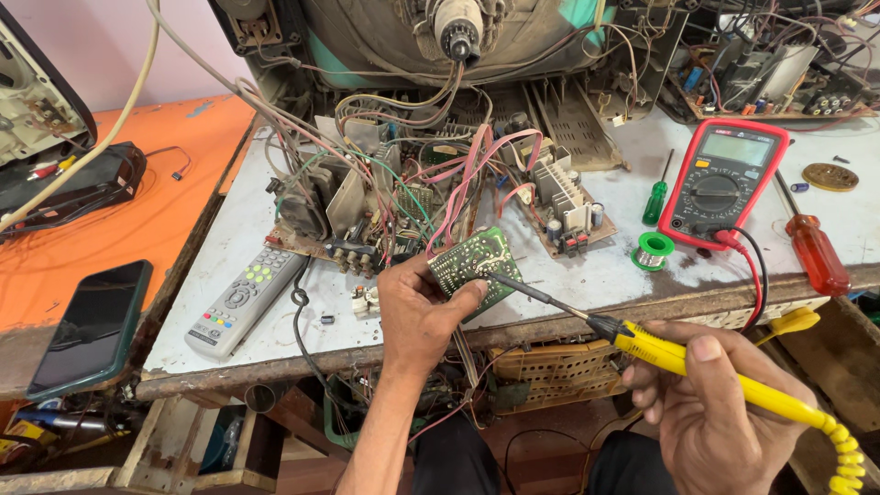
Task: The person holds a small green circuit board in one hand and a yellow soldering iron in the other, soldering components on the board over a cluttered workbench. They briefly handle a small white connector and a metal part, then continue applying the iron to different points on the board.
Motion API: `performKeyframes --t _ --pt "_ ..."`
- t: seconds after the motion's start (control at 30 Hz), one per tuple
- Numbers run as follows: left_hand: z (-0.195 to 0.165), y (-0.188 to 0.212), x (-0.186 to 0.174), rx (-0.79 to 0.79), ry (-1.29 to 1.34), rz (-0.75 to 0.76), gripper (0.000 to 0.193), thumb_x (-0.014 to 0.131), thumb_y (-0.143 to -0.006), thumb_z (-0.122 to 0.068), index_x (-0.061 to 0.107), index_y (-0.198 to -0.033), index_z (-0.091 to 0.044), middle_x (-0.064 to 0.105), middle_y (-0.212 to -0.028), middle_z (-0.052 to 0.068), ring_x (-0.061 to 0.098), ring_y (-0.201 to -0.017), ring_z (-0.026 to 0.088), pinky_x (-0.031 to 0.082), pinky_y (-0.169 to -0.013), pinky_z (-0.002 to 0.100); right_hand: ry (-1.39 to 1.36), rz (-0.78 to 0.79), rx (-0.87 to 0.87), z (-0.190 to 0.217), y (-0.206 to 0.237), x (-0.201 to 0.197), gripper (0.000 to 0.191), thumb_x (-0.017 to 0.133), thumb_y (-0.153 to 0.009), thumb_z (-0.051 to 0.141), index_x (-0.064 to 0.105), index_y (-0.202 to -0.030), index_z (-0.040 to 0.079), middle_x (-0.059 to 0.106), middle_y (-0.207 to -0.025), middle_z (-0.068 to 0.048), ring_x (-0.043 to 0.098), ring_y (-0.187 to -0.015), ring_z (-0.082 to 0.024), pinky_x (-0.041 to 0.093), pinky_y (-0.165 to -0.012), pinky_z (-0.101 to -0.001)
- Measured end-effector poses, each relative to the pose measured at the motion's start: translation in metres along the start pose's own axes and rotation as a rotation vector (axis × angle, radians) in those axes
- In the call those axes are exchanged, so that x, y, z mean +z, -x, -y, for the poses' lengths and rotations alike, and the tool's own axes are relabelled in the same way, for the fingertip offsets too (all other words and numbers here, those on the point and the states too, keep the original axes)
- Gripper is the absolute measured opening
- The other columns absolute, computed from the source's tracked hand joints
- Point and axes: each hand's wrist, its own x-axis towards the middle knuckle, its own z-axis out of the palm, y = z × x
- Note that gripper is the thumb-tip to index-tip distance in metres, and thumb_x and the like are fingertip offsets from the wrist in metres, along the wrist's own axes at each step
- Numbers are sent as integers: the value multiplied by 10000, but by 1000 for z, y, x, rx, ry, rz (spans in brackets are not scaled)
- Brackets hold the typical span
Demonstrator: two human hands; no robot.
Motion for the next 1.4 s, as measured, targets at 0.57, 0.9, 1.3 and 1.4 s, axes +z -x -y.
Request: performKeyframes --t 0.57,0.9,1.3,1.4 --pt "7 0 2 -2 65 1 280 789 -766 -10 759 -1036 55 767 -872 38 684 -768 65 551 -689 231 21 -25 -1 0 -1 -3 364 530 -1058 171 652 -1081 -171 676 -774 -243 626 -543 -212 445 -453 -247" --pt "7 1 2 14 29 1 247 786 -779 -9 768 -1019 46 769 -878 43 685 -785 67 553 -713 235 14 20 -37 -3 1 -4 373 525 -1079 169 650 -1107 -181 674 -752 -256 616 -556 -207 444 -468 -249" --pt "4 2 3 -4 -8 -16 164 800 -786 -12 779 -942 37 751 -799 20 641 -686 50 505 -612 232 215 43 -243 -6 20 -4 286 561 -1073 108 678 -1037 -150 724 -816 -251 718 -628 -204 584 -589 -251" --pt "2 2 4 -15 41 -11 196 785 -779 -13 775 -973 19 758 -819 5 662 -709 40 528 -638 224 190 50 -334 -9 19 -4 270 572 -1074 111 676 -1011 -130 727 -864 -230 737 -678 -191 591 -594 -229"
